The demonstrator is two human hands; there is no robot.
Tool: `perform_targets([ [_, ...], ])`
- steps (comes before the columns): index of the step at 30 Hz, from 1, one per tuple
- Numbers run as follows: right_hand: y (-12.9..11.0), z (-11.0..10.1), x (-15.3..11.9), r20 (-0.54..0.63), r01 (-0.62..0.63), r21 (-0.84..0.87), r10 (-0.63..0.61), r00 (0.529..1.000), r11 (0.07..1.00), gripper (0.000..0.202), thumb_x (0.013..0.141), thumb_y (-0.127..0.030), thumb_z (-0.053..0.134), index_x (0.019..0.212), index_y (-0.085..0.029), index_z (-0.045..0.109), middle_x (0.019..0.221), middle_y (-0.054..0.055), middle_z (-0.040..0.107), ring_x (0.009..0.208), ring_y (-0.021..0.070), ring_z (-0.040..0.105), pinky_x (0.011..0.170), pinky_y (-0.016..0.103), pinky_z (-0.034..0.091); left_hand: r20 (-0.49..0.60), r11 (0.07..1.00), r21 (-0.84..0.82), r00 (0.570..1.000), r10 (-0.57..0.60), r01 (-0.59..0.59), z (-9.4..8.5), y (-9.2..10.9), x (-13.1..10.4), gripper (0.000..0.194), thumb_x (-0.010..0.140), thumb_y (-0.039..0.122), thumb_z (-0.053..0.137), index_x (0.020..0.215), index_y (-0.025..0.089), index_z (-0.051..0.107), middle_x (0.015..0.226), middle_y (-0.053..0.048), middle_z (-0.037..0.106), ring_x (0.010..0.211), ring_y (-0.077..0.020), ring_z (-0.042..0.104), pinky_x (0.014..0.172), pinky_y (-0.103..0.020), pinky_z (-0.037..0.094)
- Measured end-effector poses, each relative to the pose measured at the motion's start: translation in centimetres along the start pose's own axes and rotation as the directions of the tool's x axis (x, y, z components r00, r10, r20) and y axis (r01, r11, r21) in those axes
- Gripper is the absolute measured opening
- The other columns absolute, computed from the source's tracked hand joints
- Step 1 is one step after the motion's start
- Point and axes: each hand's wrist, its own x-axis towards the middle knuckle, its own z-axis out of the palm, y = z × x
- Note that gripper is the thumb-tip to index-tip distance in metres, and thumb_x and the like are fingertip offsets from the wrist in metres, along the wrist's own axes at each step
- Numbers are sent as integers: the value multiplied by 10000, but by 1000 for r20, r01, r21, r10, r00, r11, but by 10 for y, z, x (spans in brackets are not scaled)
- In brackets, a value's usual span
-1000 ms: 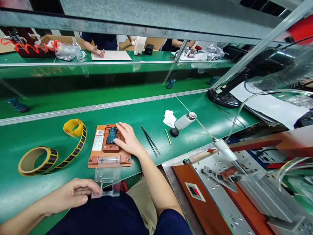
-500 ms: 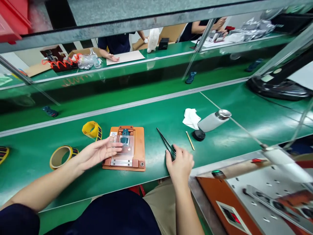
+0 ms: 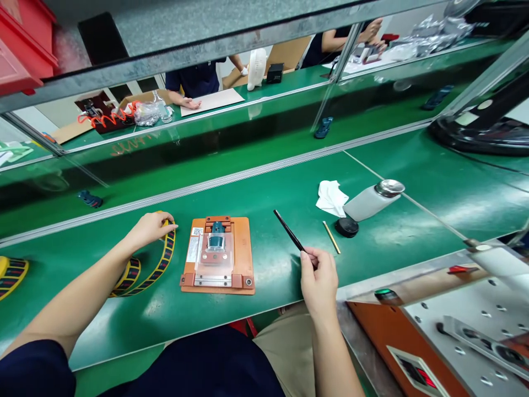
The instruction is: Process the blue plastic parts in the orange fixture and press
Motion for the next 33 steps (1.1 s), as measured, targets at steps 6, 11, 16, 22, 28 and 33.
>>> perform_targets([
  [6, -73, 15, 6, 344, -398, 692, 211, 915, 602, 376, 737, -486, 854, 992, -249, 714, 869, -2, 585, 823, 147, 585, 896, 352, 537, -64, 877, -477, 993, -101, 58, -9, -11, -38, 548, 800, 568, 696, 1199, 191, 693, 944, -77, 800, 858, -247, 763, 759, -323, 585],
  [11, -133, 64, -4, 532, -455, 689, 32, 846, 564, 280, 738, -406, 881, 921, -261, 725, 914, 6, 654, 833, 141, 626, 810, 286, 561, -215, 702, -711, 940, -266, 36, -5, -3, -78, 453, 707, 528, 828, 972, 165, 771, 921, -91, 804, 866, -256, 762, 773, -320, 601],
  [16, -181, 114, -23, 675, -443, 596, -118, 728, 670, 302, 750, -413, 872, 932, -243, 701, 910, 24, 707, 845, 181, 667, 817, 331, 571, -273, 695, -719, 910, -311, 22, 2, 2, -104, 374, 708, 513, 840, 842, 171, 771, 742, -40, 770, 688, -210, 726, 629, -272, 576],
  [22, -208, 142, -32, 741, -428, 561, -199, 642, 709, 355, 713, -437, 886, 912, -221, 687, 915, 24, 706, 861, 184, 657, 849, 341, 546, -246, 693, -720, 925, -288, 25, 10, 4, -119, 360, 746, 513, 821, 897, 188, 782, 770, -41, 772, 703, -212, 720, 677, -300, 584],
  [28, -203, 145, -37, 748, -398, 552, -226, 624, 733, 311, 736, -424, 867, 873, -220, 676, 867, 11, 694, 821, 180, 640, 828, 336, 532, -243, 679, -734, 928, -282, 14, 10, 17, -124, 366, 752, 530, 791, 885, 191, 762, 823, -51, 792, 763, -234, 743, 690, -299, 582],
  [33, -194, 131, -30, 702, -291, 544, -237, 672, 787, 236, 806, -410, 812, 880, -228, 681, 838, 6, 682, 785, 178, 630, 773, 329, 524, -170, 924, -378, 976, -136, 62, 0, 13, -103, 533, 918, 619, 505, 1104, 179, 740, 952, -85, 798, 876, -277, 744, 785, -341, 554],
])
